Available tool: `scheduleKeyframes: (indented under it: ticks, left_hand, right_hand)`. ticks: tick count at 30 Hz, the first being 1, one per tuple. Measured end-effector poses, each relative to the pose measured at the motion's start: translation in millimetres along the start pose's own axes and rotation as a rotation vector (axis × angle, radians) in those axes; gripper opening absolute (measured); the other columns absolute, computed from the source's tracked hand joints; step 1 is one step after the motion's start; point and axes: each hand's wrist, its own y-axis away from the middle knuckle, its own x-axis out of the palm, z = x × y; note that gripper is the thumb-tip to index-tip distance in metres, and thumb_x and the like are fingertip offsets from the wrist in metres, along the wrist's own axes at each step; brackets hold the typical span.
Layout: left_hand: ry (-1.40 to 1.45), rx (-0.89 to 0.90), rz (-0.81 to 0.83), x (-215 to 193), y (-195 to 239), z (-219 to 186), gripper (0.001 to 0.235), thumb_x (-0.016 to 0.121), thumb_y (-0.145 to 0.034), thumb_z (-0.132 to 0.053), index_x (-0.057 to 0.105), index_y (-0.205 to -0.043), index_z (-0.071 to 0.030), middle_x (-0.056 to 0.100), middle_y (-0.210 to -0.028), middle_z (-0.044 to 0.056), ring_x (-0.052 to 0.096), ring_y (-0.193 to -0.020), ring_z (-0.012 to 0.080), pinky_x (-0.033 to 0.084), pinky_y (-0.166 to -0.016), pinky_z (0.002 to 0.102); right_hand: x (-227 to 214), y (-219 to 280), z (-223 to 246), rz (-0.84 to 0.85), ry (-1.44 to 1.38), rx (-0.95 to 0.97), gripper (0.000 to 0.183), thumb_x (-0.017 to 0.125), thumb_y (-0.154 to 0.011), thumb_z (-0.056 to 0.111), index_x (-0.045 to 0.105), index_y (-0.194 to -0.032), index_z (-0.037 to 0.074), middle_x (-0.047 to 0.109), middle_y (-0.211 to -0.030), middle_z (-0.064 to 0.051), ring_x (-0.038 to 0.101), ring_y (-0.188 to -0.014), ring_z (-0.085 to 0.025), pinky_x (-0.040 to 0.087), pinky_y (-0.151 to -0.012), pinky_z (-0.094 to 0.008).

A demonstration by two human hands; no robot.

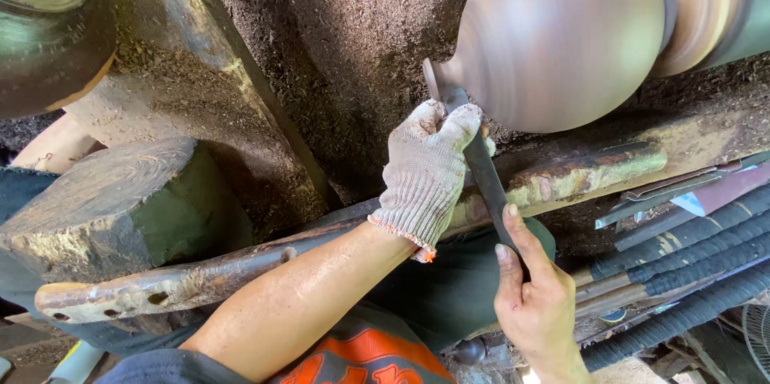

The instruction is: The person sits at a spinning lathe holding a clay vessel mounted on the chuck. They steady a flat metal file against the rotating pot with a gloved hand to smooth and shape its surface, briefly reach to the tool rack, then resume filing the pot's body and neck.

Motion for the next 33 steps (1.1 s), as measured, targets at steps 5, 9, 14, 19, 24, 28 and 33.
scheduleKeyframes:
  ticks: [5,9,14,19,24,28,33]
  left_hand:
    - [0.083,0.003,0.015,-1,1,0,0.014,0.067,-0.093,-0.015,0.067,-0.084,-0.004,0.067,-0.072,0.003,0.060,-0.061,0.0103,0.049,-0.056,0.027]
    - [0.189,0.020,0.042,-1,-3,7,0.009,0.066,-0.094,-0.012,0.067,-0.089,-0.004,0.067,-0.075,0.003,0.061,-0.065,0.0109,0.052,-0.060,0.027]
    - [0.185,0.037,0.047,-3,-4,10,0.010,0.065,-0.096,-0.011,0.067,-0.091,-0.002,0.067,-0.076,0.003,0.061,-0.067,0.0113,0.052,-0.063,0.027]
    - [0.234,-0.001,0.058,-3,-4,8,0.012,0.063,-0.098,-0.012,0.065,-0.091,-0.002,0.067,-0.074,0.004,0.063,-0.064,0.0133,0.054,-0.062,0.029]
    - [0.304,-0.061,0.107,-5,-3,9,0.006,0.064,-0.095,-0.007,0.064,-0.093,-0.001,0.065,-0.071,0.007,0.062,-0.060,0.0167,0.054,-0.058,0.032]
    - [0.068,0.001,0.183,-11,5,11,0.010,0.063,-0.095,-0.009,0.067,-0.101,-0.003,0.065,-0.073,0.006,0.060,-0.062,0.0153,0.052,-0.058,0.031]
    - [-0.656,0.438,0.039,-15,26,-17,0.019,0.064,-0.092,-0.019,0.069,-0.106,-0.008,0.071,-0.075,0.011,0.070,-0.068,0.0218,0.055,-0.064,0.036]
  right_hand:
    - [4,2,-1,-0.046,0.045,-0.066,0.048,0.065,-0.095,0.000,0.059,-0.142,0.007,0.073,-0.124,-0.016,0.077,-0.097,-0.026,0.060,-0.074,-0.032]
    - [5,2,1,-0.066,0.050,-0.120,0.049,0.065,-0.096,-0.001,0.058,-0.144,0.007,0.072,-0.124,-0.017,0.077,-0.104,-0.028,0.061,-0.079,-0.032]
    - [6,4,4,-0.079,0.121,-0.150,0.051,0.065,-0.095,-0.001,0.058,-0.144,0.009,0.074,-0.120,-0.017,0.077,-0.098,-0.028,0.061,-0.074,-0.032]
    - [4,5,10,-0.044,0.229,-0.009,0.051,0.068,-0.093,0.001,0.062,-0.142,0.013,0.074,-0.095,-0.013,0.076,-0.073,-0.025,0.059,-0.061,-0.035]
    - [1,23,15,-0.083,0.197,-0.128,0.053,0.064,-0.096,0.003,0.056,-0.148,0.015,0.073,-0.104,-0.015,0.073,-0.079,-0.025,0.057,-0.063,-0.034]
    - [14,50,19,0.147,-0.473,0.566,0.070,0.058,-0.092,0.006,0.042,-0.157,0.027,0.061,-0.067,-0.004,0.049,-0.043,-0.011,0.040,-0.038,-0.026]
    - [47,49,45,0.178,-1.205,0.844,0.082,0.048,-0.091,0.004,0.026,-0.164,0.037,0.051,-0.068,-0.005,0.037,-0.039,-0.009,0.029,-0.032,-0.023]
